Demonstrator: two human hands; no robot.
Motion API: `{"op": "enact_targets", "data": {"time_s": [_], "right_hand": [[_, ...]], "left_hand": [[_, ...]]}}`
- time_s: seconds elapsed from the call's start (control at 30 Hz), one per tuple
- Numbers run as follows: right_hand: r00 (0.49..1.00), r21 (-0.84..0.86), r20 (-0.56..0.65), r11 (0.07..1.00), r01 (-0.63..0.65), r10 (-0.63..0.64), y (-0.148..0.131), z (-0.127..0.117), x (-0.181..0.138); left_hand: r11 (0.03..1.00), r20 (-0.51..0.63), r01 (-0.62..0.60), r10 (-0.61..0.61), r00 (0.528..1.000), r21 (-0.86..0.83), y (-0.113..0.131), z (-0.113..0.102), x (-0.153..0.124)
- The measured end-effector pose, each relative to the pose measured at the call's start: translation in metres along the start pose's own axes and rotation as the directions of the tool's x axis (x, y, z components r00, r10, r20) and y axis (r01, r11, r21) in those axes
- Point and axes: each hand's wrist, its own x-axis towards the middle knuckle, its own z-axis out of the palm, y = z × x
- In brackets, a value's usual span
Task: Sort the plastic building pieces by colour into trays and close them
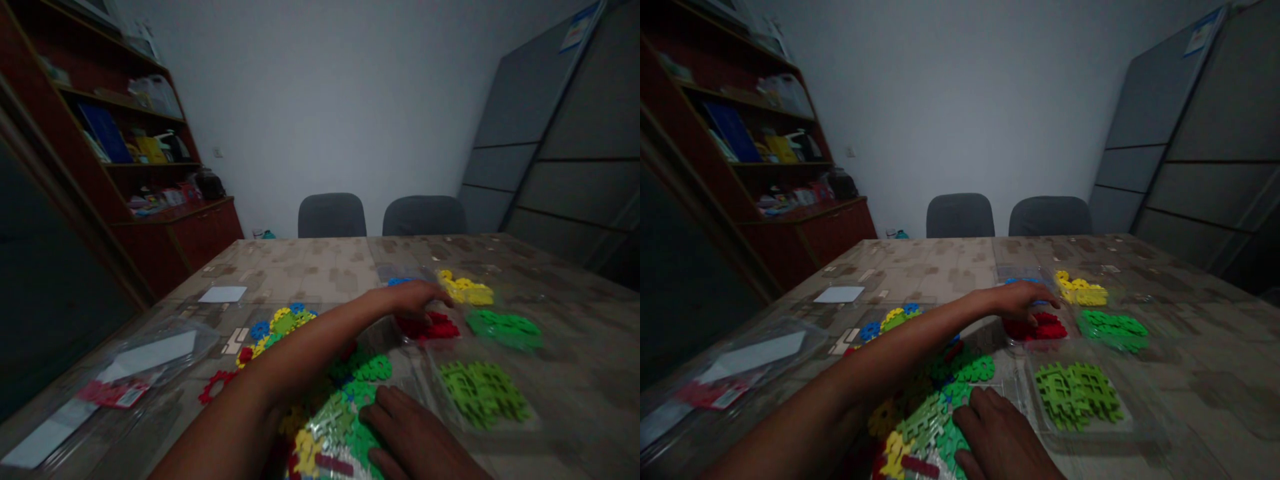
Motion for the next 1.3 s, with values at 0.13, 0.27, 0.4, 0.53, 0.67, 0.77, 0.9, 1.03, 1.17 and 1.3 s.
{"op": "enact_targets", "data": {"time_s": [0.13, 0.27, 0.4, 0.53, 0.67, 0.77, 0.9, 1.03, 1.17, 1.3], "right_hand": [[1.0, 0.01, -0.009, 1.0, 0.0, 0.0, 0.0, 0.001, -0.001], [1.0, 0.013, -0.001, 1.0, -0.013, 0.013, 0.001, 0.003, 0.001], [1.0, 0.017, 0.018, 1.0, -0.024, 0.024, 0.001, 0.002, 0.004], [0.999, 0.016, 0.029, 1.0, -0.016, 0.015, -0.001, 0.0, 0.003], [0.999, -0.006, 0.034, 1.0, -0.016, 0.016, -0.002, 0.003, 0.003], [0.999, -0.018, 0.023, 1.0, -0.023, 0.023, -0.001, 0.006, 0.004], [0.998, -0.017, 0.048, 0.999, -0.041, 0.041, -0.002, 0.005, 0.004], [1.0, 0.007, 0.019, 1.0, -0.02, 0.02, -0.002, 0.002, 0.003], [0.999, 0.045, 0.029, 0.999, -0.028, 0.027, -0.002, -0.001, 0.003], [0.998, 0.094, 0.025, 0.994, -0.052, 0.05, -0.003, -0.006, 0.003]], "left_hand": [[1.0, -0.011, 0.008, -0.008, 1.0, 0.014, -0.002, -0.002, -0.017], [0.998, -0.012, 0.028, -0.027, 1.0, 0.06, 0.0, -0.001, -0.023], [0.994, 0.033, 0.009, -0.012, 0.999, 0.107, 0.005, 0.007, -0.008], [0.989, 0.096, -0.014, 0.0, 0.995, 0.146, 0.008, 0.015, 0.008], [0.982, 0.127, -0.008, -0.016, 0.992, 0.188, 0.009, 0.021, 0.016], [0.978, 0.123, -0.015, -0.011, 0.992, 0.209, 0.009, 0.024, 0.018], [0.977, 0.138, -0.052, 0.024, 0.99, 0.205, 0.01, 0.023, 0.018], [0.982, 0.104, -0.038, 0.02, 0.994, 0.184, 0.014, 0.011, 0.01], [0.989, 0.025, 0.0, -0.004, 1.0, 0.148, 0.016, -0.009, -0.021], [0.999, -0.085, -0.012, 0.016, 0.996, 0.053, 0.017, -0.023, -0.082]]}}
